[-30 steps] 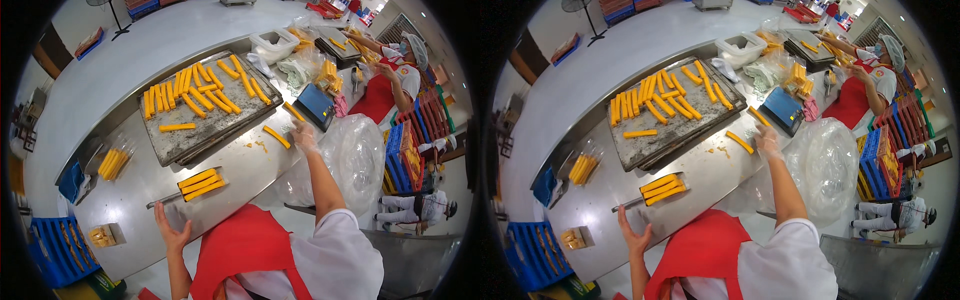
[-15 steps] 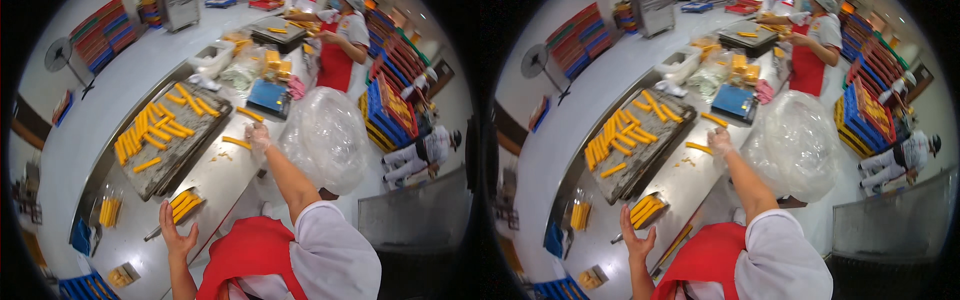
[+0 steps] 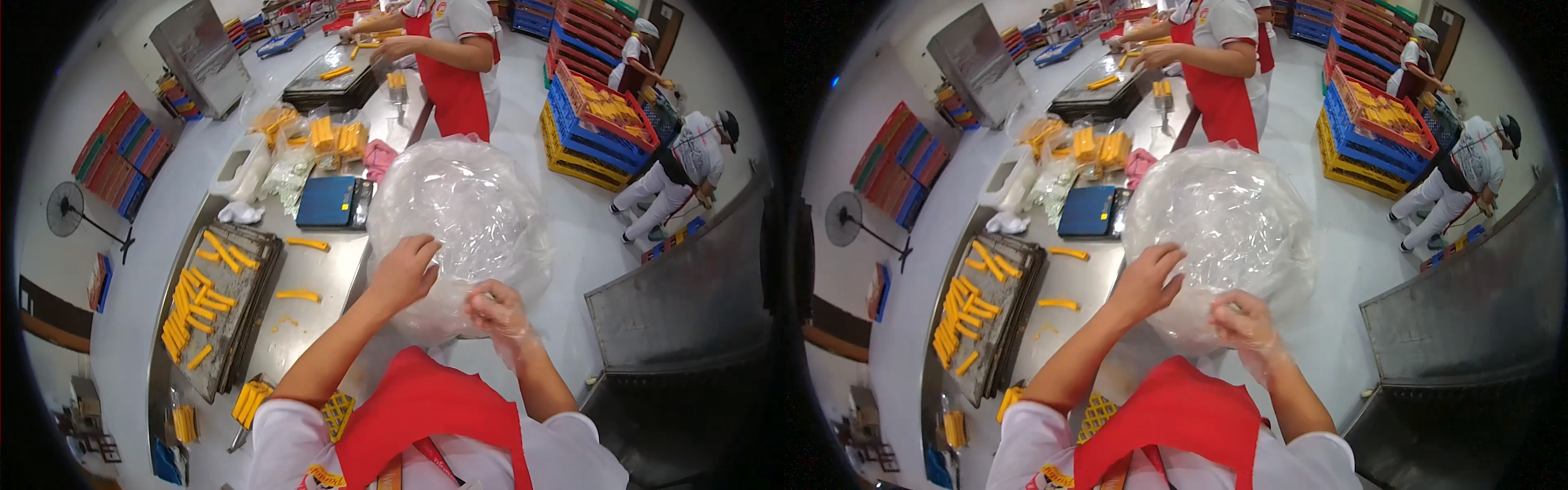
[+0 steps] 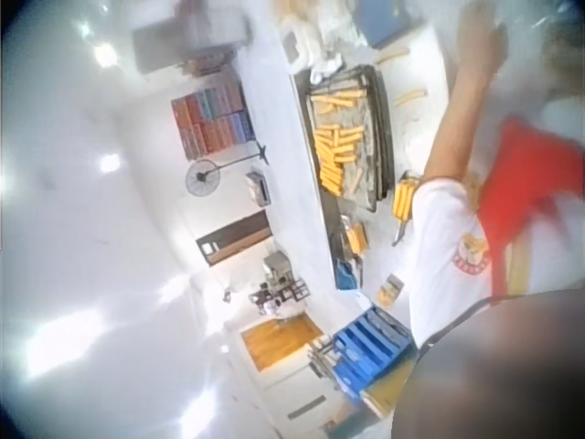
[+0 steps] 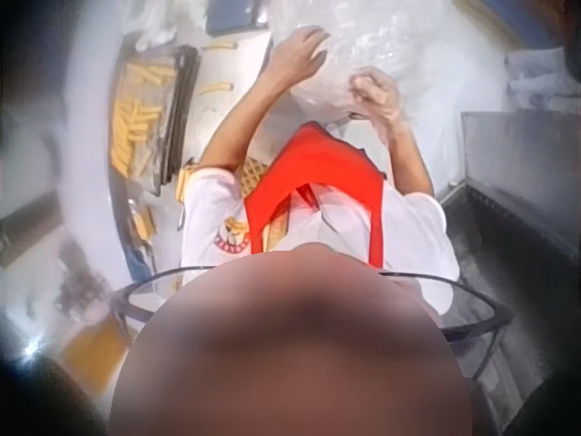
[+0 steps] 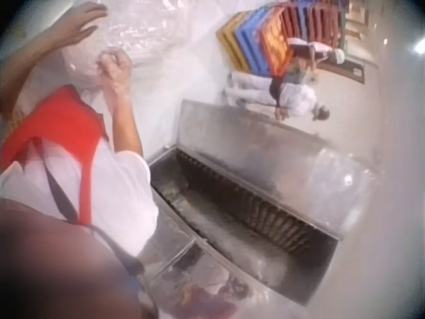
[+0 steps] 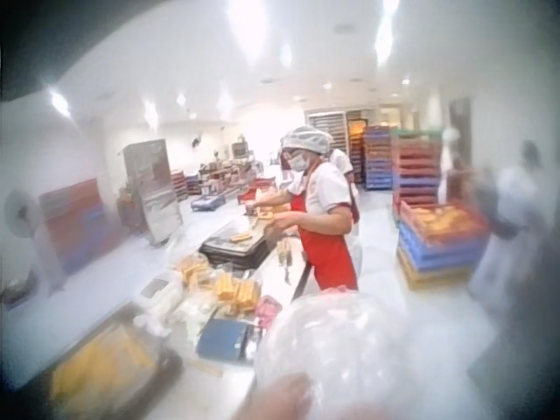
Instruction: The person arranges yellow cheese sticks on a metal tray, places them into plastic bags, and seals the bags. The person repeats this process multiple times, handling cheese sticks and plastic bags throughout the clip.
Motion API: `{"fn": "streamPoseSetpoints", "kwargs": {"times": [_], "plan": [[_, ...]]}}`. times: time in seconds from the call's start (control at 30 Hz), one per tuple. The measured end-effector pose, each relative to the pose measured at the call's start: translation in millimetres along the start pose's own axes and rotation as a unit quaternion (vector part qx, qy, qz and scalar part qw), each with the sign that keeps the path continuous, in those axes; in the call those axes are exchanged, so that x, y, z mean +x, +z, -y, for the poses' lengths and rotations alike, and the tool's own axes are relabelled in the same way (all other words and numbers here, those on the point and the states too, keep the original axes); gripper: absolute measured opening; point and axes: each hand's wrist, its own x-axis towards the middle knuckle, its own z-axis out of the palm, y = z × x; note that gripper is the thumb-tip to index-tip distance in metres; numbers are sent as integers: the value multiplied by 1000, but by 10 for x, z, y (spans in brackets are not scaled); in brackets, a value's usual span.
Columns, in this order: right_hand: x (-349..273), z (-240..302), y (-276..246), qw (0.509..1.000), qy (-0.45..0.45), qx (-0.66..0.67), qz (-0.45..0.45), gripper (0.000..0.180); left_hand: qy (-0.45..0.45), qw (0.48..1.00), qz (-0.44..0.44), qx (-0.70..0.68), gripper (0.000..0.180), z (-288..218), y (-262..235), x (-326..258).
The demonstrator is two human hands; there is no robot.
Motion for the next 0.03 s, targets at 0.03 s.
{"fn": "streamPoseSetpoints", "kwargs": {"times": [0.03], "plan": [[29,-98,-341,999,-22,1,-35,17,13,1000,7,-3,42,-19,85,163]]}}
